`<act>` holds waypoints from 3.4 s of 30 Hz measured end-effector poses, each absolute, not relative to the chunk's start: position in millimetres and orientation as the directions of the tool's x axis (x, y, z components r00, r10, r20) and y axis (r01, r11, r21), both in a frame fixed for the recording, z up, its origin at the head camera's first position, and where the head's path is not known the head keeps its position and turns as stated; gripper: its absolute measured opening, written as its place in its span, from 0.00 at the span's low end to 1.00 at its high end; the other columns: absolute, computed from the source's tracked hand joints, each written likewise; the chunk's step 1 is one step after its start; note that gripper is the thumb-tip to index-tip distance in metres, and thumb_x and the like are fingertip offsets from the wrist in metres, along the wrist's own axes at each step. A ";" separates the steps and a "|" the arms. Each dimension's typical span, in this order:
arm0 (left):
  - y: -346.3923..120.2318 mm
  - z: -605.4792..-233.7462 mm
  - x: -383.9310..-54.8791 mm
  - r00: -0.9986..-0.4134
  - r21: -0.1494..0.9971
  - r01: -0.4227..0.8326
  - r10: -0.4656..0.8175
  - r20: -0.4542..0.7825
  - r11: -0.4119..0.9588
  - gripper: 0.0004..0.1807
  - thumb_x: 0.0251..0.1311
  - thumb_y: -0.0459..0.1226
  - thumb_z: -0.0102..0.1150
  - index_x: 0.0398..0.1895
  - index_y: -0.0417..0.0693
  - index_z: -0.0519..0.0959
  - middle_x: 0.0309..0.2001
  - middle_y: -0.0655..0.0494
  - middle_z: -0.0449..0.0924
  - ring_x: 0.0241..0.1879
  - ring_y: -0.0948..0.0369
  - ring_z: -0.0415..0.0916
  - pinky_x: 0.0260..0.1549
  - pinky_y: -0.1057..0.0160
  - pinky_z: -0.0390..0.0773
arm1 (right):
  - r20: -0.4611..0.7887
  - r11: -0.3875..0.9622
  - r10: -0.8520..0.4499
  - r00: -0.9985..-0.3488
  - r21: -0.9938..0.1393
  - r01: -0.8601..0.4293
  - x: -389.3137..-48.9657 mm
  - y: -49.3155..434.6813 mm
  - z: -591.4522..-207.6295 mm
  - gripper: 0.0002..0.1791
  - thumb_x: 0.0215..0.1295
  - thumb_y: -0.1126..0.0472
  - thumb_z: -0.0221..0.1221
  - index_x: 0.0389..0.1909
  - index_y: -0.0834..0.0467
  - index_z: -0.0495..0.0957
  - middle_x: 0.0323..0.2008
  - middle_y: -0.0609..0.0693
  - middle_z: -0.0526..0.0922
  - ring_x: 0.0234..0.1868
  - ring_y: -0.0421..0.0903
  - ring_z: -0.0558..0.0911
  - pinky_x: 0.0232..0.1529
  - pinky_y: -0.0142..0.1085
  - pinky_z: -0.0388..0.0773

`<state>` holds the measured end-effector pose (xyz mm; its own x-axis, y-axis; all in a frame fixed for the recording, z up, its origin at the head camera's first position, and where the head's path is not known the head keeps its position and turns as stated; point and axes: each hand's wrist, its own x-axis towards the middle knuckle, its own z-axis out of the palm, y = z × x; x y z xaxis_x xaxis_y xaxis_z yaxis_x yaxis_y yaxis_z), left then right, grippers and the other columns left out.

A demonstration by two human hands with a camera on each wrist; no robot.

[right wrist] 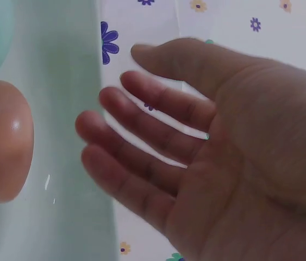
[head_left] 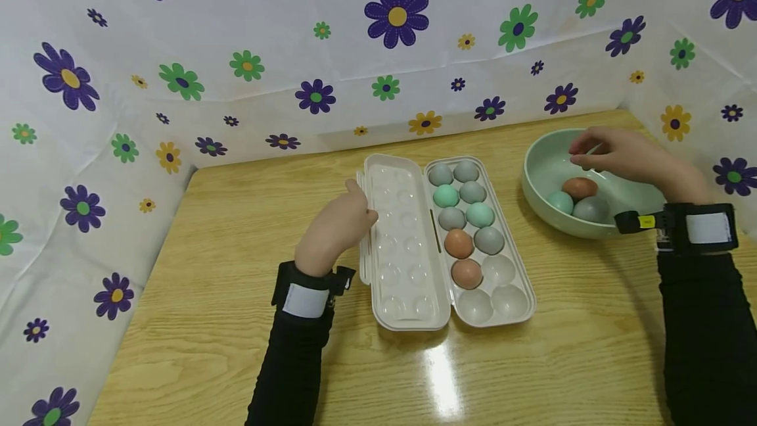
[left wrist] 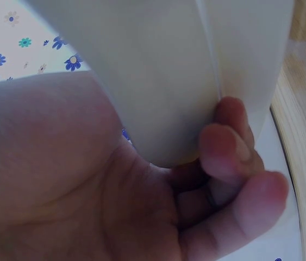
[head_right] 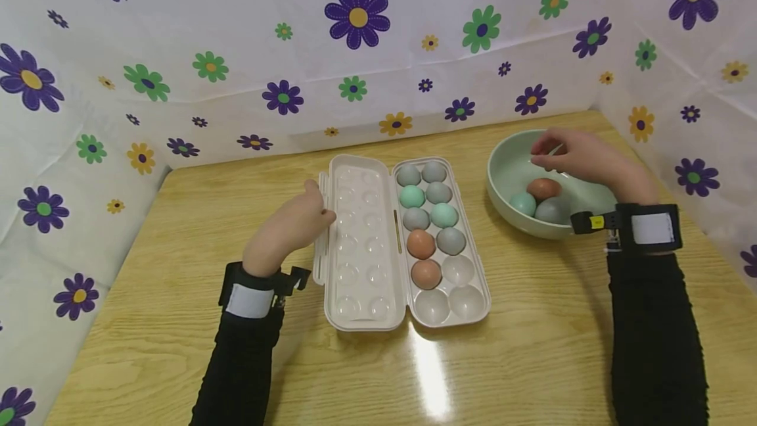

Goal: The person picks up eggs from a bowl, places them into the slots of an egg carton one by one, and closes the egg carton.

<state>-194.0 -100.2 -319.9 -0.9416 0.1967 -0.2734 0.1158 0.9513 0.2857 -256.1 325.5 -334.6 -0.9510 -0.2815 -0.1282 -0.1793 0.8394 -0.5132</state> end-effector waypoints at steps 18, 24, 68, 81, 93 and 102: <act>-99.9 -320.2 -193.4 -0.940 0.297 0.093 0.182 -0.288 0.950 0.41 0.71 0.39 0.45 0.73 0.20 0.39 0.17 0.55 0.65 0.16 0.61 0.67 0.12 0.68 0.59 | -0.243 0.860 -0.307 -0.920 -0.484 -0.159 -262.9 338.4 -357.4 0.24 0.69 0.56 0.54 0.54 0.74 0.72 0.50 0.74 0.77 0.44 0.60 0.77 0.44 0.56 0.77; -100.0 -320.2 -194.0 -0.939 0.297 0.097 0.186 -0.290 0.950 0.41 0.71 0.39 0.45 0.72 0.20 0.38 0.18 0.54 0.68 0.18 0.60 0.69 0.13 0.68 0.60 | -0.267 0.869 -0.300 -0.916 -0.472 -0.147 -264.2 336.5 -361.1 0.25 0.70 0.55 0.53 0.55 0.73 0.72 0.50 0.73 0.77 0.45 0.60 0.76 0.46 0.58 0.75; -99.1 -321.8 -195.4 -0.939 0.291 0.091 0.180 -0.294 0.952 0.41 0.71 0.39 0.45 0.72 0.20 0.39 0.17 0.54 0.67 0.17 0.60 0.69 0.12 0.68 0.60 | -0.200 0.951 -0.209 -0.957 -0.271 -0.151 -250.9 331.6 -339.3 0.24 0.54 0.68 0.62 0.53 0.72 0.74 0.47 0.72 0.70 0.42 0.64 0.69 0.39 0.53 0.73; -100.0 -321.7 -194.9 -0.937 0.294 0.089 0.179 -0.298 0.952 0.41 0.71 0.39 0.44 0.72 0.20 0.38 0.19 0.53 0.68 0.19 0.58 0.70 0.13 0.67 0.62 | -0.038 0.980 -0.197 -0.980 -0.026 -0.196 -238.1 306.2 -329.5 0.14 0.57 0.71 0.58 0.45 0.67 0.81 0.47 0.71 0.75 0.47 0.69 0.66 0.47 0.62 0.71; -100.0 -320.0 -194.8 -0.937 0.286 0.103 0.189 -0.292 0.953 0.41 0.71 0.39 0.44 0.72 0.20 0.38 0.18 0.54 0.67 0.18 0.60 0.68 0.13 0.67 0.61 | -0.016 0.993 -0.114 -0.993 -0.046 -0.113 -236.7 322.7 -326.3 0.14 0.59 0.72 0.58 0.47 0.70 0.79 0.49 0.73 0.71 0.46 0.70 0.62 0.46 0.64 0.69; -99.9 -321.3 -195.6 -0.940 0.288 0.105 0.189 -0.285 0.952 0.40 0.71 0.38 0.44 0.72 0.19 0.39 0.18 0.54 0.66 0.17 0.60 0.67 0.12 0.68 0.59 | -0.109 0.986 -0.090 -0.990 -0.150 -0.073 -235.3 317.8 -322.3 0.24 0.54 0.66 0.64 0.52 0.71 0.74 0.48 0.73 0.68 0.44 0.67 0.66 0.41 0.59 0.72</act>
<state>-195.6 -99.9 -321.3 -0.9397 0.1893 -0.2848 0.1046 0.9520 0.2877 -235.3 317.8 -322.3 -0.9900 -0.0897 -0.1090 -0.0729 0.9860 -0.1498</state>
